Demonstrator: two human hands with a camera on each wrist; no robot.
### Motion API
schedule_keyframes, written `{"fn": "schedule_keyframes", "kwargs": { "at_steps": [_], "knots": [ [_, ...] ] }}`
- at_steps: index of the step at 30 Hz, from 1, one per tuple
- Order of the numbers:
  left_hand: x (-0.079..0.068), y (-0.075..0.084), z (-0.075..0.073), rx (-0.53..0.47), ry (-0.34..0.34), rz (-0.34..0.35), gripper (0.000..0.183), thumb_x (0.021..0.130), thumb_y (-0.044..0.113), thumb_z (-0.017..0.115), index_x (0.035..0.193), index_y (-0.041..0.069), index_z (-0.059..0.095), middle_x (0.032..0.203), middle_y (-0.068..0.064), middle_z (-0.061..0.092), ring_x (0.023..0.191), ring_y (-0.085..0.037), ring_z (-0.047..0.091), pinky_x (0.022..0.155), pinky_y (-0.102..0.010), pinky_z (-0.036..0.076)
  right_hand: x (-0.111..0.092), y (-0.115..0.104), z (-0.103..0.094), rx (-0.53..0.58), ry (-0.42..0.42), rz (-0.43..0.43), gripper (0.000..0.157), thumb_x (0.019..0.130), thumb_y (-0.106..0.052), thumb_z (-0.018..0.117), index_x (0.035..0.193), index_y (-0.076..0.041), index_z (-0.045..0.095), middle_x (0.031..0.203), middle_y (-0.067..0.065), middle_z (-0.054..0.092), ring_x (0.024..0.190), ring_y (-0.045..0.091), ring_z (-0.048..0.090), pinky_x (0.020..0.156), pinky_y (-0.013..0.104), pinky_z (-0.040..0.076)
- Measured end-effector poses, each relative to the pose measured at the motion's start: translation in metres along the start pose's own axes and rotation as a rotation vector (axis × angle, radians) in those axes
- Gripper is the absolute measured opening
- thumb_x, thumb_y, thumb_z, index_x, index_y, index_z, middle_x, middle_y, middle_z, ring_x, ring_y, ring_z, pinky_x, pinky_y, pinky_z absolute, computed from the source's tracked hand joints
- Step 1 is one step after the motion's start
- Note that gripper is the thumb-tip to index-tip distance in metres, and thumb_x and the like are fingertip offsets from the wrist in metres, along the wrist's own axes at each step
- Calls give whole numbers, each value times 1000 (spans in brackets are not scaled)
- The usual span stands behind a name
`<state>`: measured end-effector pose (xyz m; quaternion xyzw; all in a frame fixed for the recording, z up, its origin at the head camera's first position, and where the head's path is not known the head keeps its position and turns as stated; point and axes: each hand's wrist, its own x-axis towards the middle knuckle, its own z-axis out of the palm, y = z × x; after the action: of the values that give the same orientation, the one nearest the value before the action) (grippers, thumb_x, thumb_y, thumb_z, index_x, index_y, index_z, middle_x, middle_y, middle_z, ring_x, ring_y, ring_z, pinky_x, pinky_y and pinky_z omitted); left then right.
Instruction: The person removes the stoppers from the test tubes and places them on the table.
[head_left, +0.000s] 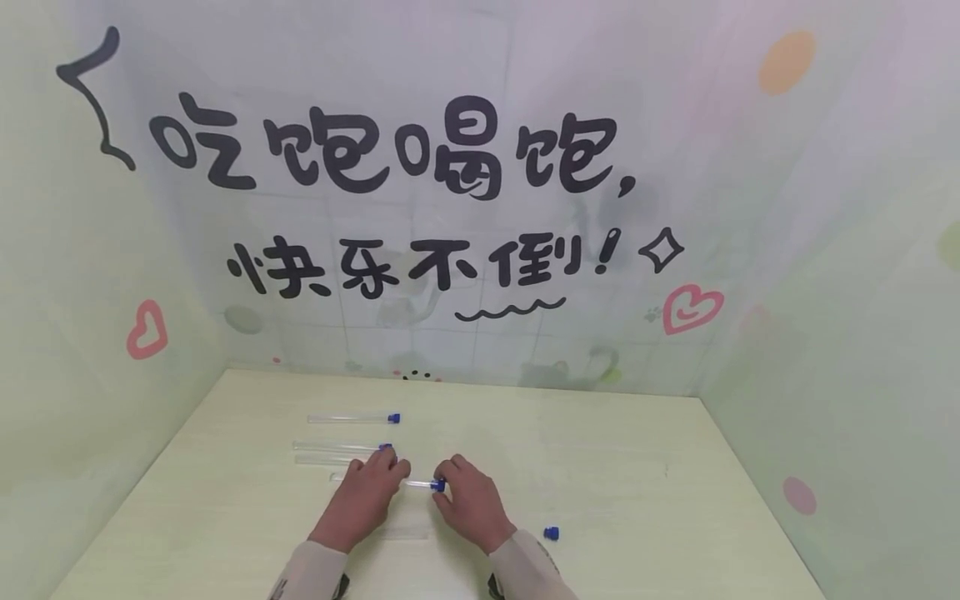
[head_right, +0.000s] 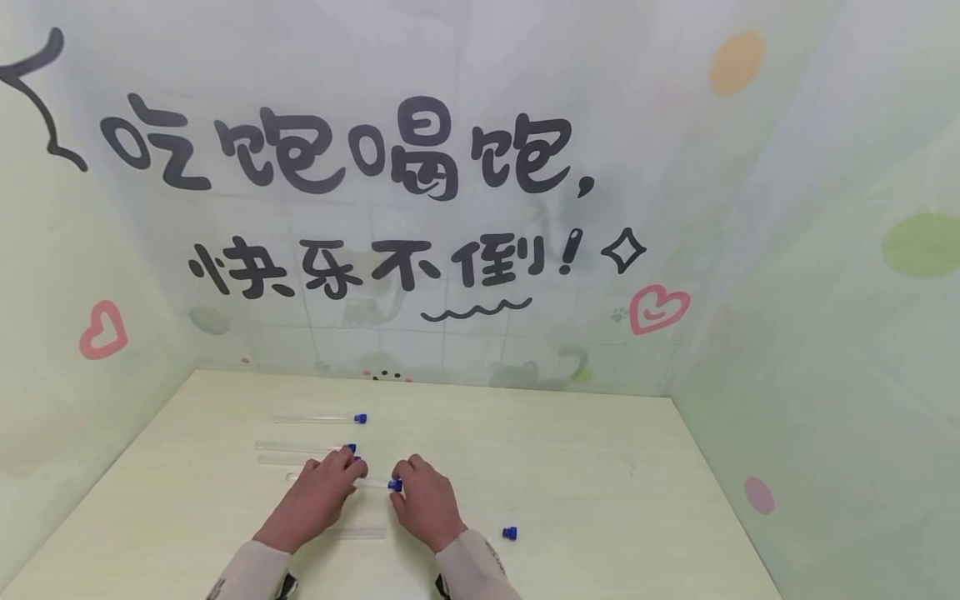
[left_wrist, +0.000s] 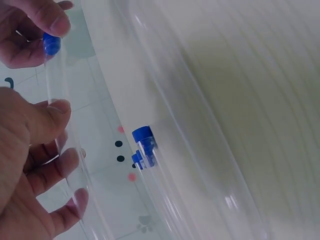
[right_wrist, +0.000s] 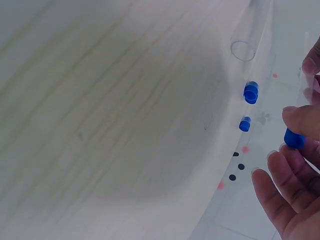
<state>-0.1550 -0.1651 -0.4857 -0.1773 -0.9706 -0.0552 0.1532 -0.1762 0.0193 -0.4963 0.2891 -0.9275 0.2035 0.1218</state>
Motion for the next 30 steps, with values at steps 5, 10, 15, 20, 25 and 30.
{"fn": "schedule_keyframes", "kwargs": {
  "at_steps": [5, 10, 15, 20, 25, 30],
  "knots": [
    [1, 4, 1, 26, -13, 12, 21, 80, 7, 73, 92, 17, 59, 84, 4, 56, 78, -11, 50, 65, -29, 41, -2, 3, -3, -19, 20, 8, 20, 81, -15, 74, 98, -12, 63, 87, -3, 58, 67, 0, 48, 57, 13, 41],
    [1, 6, 3, 69, 38, 49, 20, 81, 10, 72, 92, 18, 57, 82, 4, 59, 75, -11, 54, 64, -29, 39, -2, 5, -6, -15, 13, 11, 16, 82, -13, 74, 95, -11, 65, 86, -3, 61, 70, 2, 54, 61, 15, 45],
    [0, 7, 3, 31, 8, 39, 19, 81, 10, 72, 91, 17, 57, 80, 5, 59, 73, -11, 54, 61, -27, 35, -2, 5, -8, -4, -27, 25, 12, 82, -13, 73, 91, -11, 65, 83, -3, 65, 69, 3, 57, 61, 16, 46],
    [1, 8, 0, -20, -60, 27, 14, 80, 10, 73, 89, 16, 64, 81, 4, 66, 72, -12, 60, 61, -27, 35, -3, 6, -9, 20, -50, 40, 11, 81, -12, 73, 88, -11, 64, 81, -3, 65, 69, 3, 58, 62, 16, 47],
    [1, 5, 2, -72, -76, 62, 14, 77, 7, 73, 88, 14, 69, 77, 3, 68, 70, -12, 63, 62, -28, 41, -6, 8, -7, 40, -57, 41, 11, 80, -12, 74, 86, -10, 64, 79, -3, 64, 68, 3, 58, 62, 16, 47],
    [0, 3, 1, -207, -113, 81, 13, 82, 1, 66, 93, 7, 69, 79, -3, 66, 73, -16, 64, 68, -30, 51, -9, 10, -6, 53, -36, 19, 12, 80, -10, 73, 86, -10, 63, 79, -3, 63, 68, 3, 58, 61, 16, 47]
  ]
}}
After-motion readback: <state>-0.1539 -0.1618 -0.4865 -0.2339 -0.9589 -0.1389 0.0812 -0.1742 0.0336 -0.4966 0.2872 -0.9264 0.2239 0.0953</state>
